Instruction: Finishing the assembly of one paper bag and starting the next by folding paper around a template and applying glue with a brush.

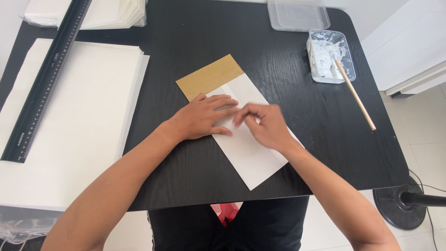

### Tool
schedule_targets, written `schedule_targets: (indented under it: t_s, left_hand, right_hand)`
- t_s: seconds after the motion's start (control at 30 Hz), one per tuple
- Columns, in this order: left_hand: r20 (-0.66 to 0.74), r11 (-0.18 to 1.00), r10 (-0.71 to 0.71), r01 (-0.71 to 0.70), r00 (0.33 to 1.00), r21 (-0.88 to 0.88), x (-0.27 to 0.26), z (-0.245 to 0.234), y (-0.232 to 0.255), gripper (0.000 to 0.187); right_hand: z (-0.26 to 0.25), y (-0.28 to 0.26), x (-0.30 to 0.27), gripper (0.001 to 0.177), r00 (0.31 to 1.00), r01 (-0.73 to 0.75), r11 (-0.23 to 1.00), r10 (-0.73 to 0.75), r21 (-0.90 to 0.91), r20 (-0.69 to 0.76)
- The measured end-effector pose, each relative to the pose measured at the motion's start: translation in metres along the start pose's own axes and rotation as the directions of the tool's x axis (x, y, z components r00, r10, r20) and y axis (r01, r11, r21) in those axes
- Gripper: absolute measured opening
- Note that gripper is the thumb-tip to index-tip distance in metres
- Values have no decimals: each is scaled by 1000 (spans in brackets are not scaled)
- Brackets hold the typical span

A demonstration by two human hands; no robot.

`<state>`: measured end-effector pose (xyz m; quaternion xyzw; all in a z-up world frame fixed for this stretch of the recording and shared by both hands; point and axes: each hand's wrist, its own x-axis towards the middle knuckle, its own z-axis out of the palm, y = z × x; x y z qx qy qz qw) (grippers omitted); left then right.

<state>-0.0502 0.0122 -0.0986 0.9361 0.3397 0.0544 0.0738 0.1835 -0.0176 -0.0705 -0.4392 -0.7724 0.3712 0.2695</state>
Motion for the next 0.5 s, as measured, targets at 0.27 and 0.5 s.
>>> schedule_targets:
  t_s: [0.27,0.5]
  left_hand:
    - [-7,998,-17,17,1000,52,1,6,1,72]
    - [6,998,-21,21,1000,59,0,5,2,71]
  right_hand:
    - [0,-16,-12,88,945,-255,629,323,-735,-51]
    - [-6,-31,-77,96,910,-284,515,410,-809,-58]
